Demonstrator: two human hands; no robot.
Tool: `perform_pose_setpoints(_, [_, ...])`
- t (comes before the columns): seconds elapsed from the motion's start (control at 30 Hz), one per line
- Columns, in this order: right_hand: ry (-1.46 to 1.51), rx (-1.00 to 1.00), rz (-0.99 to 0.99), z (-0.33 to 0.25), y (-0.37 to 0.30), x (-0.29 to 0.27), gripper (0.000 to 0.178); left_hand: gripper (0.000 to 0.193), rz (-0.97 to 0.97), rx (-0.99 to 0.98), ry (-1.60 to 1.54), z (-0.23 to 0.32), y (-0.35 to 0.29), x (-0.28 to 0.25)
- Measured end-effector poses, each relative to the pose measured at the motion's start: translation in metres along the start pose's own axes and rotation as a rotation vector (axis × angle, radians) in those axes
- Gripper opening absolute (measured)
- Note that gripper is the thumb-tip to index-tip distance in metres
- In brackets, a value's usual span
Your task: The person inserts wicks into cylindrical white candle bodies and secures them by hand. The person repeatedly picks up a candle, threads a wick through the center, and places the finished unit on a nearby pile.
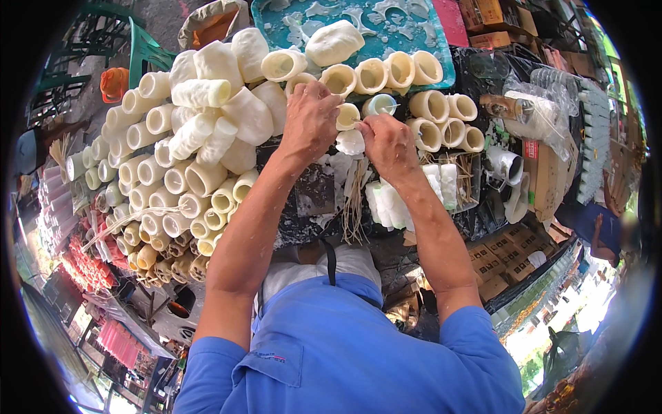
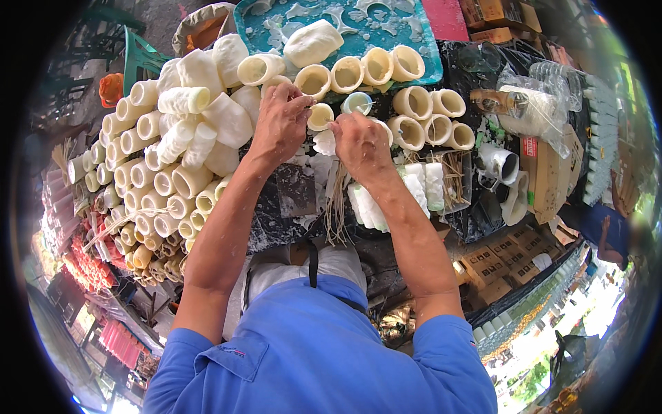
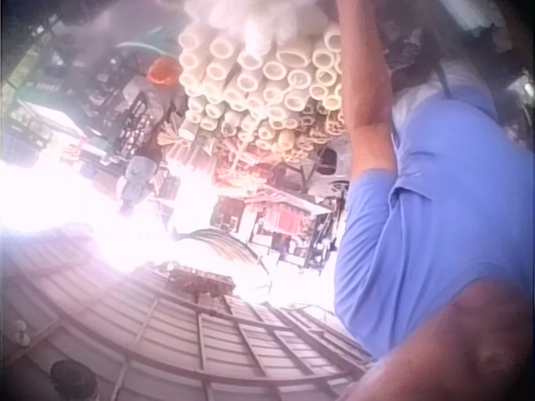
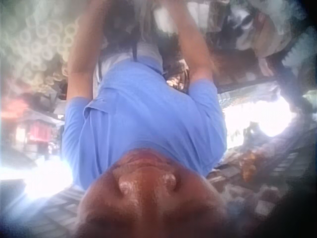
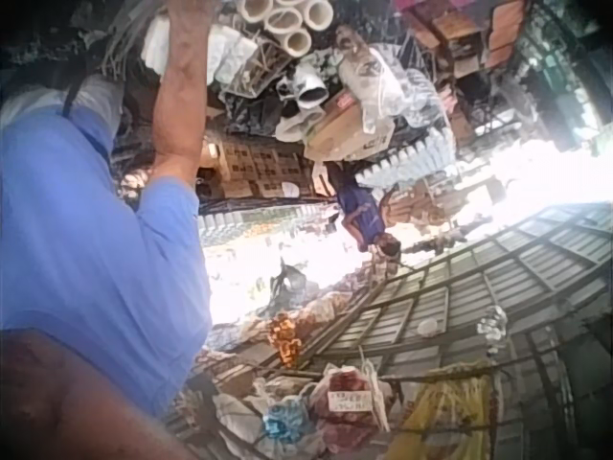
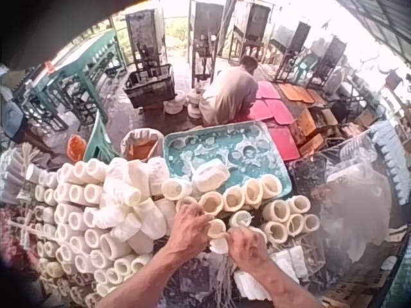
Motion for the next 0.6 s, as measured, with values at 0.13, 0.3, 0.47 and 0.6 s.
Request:
perform_pose_setpoints(0.13, [0.113,0.066,0.004,0.000,0.005,-0.009,0.042,0.024,0.051,0.005,0.035,0.001,-0.012,-0.013])
perform_pose_setpoints(0.3, [0.169,0.378,-0.184,0.001,0.010,-0.034,0.019,0.024,0.142,-0.033,0.059,0.000,-0.040,-0.037])
perform_pose_setpoints(0.47, [0.266,0.582,-0.252,-0.014,-0.003,-0.063,0.009,0.023,0.176,-0.096,0.144,-0.005,-0.076,-0.062])
perform_pose_setpoints(0.6, [0.362,0.563,-0.373,-0.050,-0.022,-0.060,0.012,0.026,0.130,-0.077,0.164,-0.003,-0.088,-0.060])
Point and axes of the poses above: each hand's wrist, its own y-axis towards the middle knuckle, its own x-axis out of the palm, z = x × y, the point moved 4 cm from there along y, towards the middle knuckle, and after that the axes turned 9 degrees about -y, right-handed, at the moved point
